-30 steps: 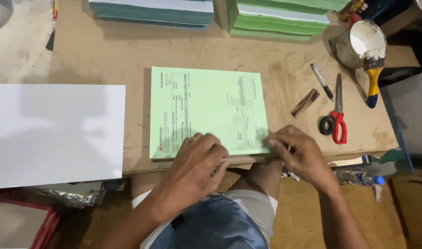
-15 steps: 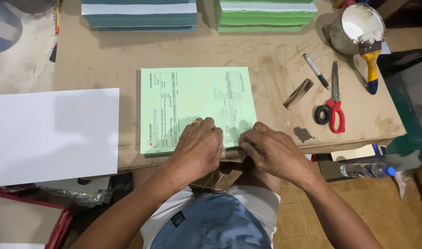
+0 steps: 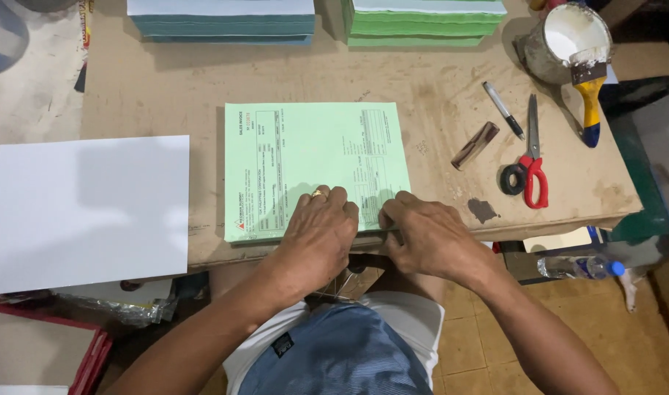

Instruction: The person sits on the floor and handles stacks of white and green paper on a wooden table. They pick up a green document, place it on the table, and then use scissors to cut the document along its edge. A dog is visible lying on the floor nearby.

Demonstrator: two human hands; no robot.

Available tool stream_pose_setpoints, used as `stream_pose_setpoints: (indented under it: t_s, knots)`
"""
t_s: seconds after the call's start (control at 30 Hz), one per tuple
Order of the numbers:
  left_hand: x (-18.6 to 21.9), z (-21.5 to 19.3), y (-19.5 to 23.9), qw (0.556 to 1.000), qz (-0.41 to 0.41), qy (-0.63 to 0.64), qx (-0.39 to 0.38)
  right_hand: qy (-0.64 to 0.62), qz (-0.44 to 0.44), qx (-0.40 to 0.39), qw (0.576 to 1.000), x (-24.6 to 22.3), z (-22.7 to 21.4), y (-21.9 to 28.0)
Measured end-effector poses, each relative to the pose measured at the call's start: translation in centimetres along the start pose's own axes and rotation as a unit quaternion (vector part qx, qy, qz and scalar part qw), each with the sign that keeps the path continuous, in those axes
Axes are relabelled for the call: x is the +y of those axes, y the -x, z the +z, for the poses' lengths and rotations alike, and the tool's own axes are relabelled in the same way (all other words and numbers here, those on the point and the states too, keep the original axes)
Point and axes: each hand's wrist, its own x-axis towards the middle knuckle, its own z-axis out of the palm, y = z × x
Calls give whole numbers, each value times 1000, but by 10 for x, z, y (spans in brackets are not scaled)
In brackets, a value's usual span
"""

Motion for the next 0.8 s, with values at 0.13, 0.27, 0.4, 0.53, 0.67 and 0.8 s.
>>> stream_pose_setpoints:
  t_s: [0.13, 0.27, 0.4, 0.53, 0.67, 0.8]
  knots:
    - [0, -2, 2, 997, 15, 67, 26, 4, 2, -9, 1000, 1, -2, -3]
    - [-6, 10, -6, 993, 67, 68, 67, 2, -5, -23, 1000, 1, -4, -4]
    - [-5, 7, -5, 994, 44, 80, 56, -1, -5, -30, 1000, -1, -12, -4]
    - [-10, 14, -12, 991, 55, 96, 71, -8, 11, -21, 1000, -4, -30, -2]
    - [-12, 17, -17, 991, 63, 78, 89, 8, 1, 48, 999, 14, -39, 4]
    - [-9, 18, -19, 989, 78, 72, 105, -15, 15, 30, 999, 25, -24, 19]
